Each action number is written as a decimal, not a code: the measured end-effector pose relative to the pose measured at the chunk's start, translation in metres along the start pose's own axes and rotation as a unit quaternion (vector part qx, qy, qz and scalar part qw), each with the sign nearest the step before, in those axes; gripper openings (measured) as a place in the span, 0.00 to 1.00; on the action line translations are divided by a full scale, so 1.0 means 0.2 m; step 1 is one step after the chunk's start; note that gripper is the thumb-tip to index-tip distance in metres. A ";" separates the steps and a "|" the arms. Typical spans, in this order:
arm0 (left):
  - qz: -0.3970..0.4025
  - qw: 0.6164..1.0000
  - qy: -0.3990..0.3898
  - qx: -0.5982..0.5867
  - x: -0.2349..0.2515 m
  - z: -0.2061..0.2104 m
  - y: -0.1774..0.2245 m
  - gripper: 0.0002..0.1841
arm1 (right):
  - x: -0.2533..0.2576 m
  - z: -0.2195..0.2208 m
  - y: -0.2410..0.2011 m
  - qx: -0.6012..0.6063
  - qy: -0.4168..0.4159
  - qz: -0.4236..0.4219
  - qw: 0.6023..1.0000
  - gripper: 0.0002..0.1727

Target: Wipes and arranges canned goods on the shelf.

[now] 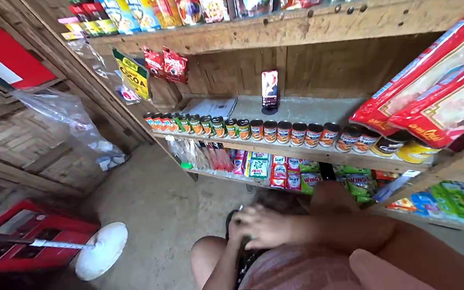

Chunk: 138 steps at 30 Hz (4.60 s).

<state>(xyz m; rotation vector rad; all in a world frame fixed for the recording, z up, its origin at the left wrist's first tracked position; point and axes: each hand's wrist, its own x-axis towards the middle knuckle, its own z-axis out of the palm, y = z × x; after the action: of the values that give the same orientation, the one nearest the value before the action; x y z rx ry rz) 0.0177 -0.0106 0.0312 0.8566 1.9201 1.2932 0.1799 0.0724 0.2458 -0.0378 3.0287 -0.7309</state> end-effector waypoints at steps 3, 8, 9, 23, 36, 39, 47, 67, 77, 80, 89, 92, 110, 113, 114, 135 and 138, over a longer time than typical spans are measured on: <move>-0.001 0.999 0.012 -0.041 -0.08 0.05 0.34 0.16 | -0.26 0.07 0.33 0.021 -0.030 0.168 0.985 0.50; -0.050 0.940 -0.087 -0.327 -0.12 0.14 0.94 0.17 | -0.41 0.16 0.40 0.132 0.188 0.111 0.967 0.53; -0.066 0.934 -0.104 -0.336 -0.09 0.15 1.01 0.18 | -0.38 0.12 0.39 0.148 0.227 0.103 0.957 0.46; 0.351 0.870 -0.030 0.344 0.32 0.36 1.53 0.28 | -0.24 0.03 0.76 0.251 0.149 0.275 0.916 0.41; 0.306 0.805 -0.122 0.493 0.71 0.94 1.94 0.48 | -0.26 0.13 0.88 0.270 0.053 0.231 0.933 0.39; 0.360 0.812 -0.114 0.444 0.71 0.93 1.90 0.44 | -0.27 0.08 0.89 0.276 0.066 0.261 0.923 0.40; 0.475 0.837 -0.141 0.230 0.41 0.58 1.74 0.34 | -0.25 0.11 0.87 0.340 0.108 0.331 0.874 0.37; 0.025 0.980 -0.029 0.194 -0.06 0.01 0.76 0.36 | -0.09 0.24 0.59 0.306 0.282 -0.023 0.909 0.32; 0.098 0.980 -0.043 0.171 -0.04 0.03 0.66 0.32 | -0.12 0.24 0.66 0.423 0.209 0.017 0.881 0.27; 0.131 0.981 -0.035 0.141 -0.04 0.04 0.65 0.31 | -0.13 0.22 0.67 0.442 0.224 0.064 0.866 0.25; 0.152 0.976 0.033 0.153 0.00 -0.06 0.67 0.38 | -0.18 0.12 0.77 0.216 0.187 0.162 0.944 0.15; 0.148 0.981 0.027 0.120 0.00 -0.09 0.67 0.40 | -0.19 0.13 0.77 0.270 0.307 0.096 0.908 0.16; 0.054 0.998 -0.016 0.026 -0.03 0.05 0.68 0.39 | -0.16 0.13 0.79 0.193 0.168 0.210 0.944 0.21; 0.022 0.997 0.065 0.044 0.01 -0.03 0.68 0.42 | -0.16 0.13 0.79 0.197 0.173 0.192 0.946 0.21; 0.021 0.994 0.073 0.076 0.02 -0.05 0.68 0.43 | -0.17 0.13 0.78 0.200 0.213 0.170 0.941 0.21; 0.177 0.974 0.006 0.139 -0.07 0.13 0.83 0.35 | -0.17 0.06 0.75 0.414 0.207 0.193 0.865 0.26; 0.172 0.968 0.035 0.179 -0.02 0.06 0.81 0.37 | -0.17 0.07 0.77 0.367 0.255 0.183 0.876 0.22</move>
<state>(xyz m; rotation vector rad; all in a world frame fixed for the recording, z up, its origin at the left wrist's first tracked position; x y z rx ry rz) 0.0539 0.0404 0.1806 1.3928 2.1687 1.1928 0.2121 0.2047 0.1637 0.8319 2.7631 -2.0194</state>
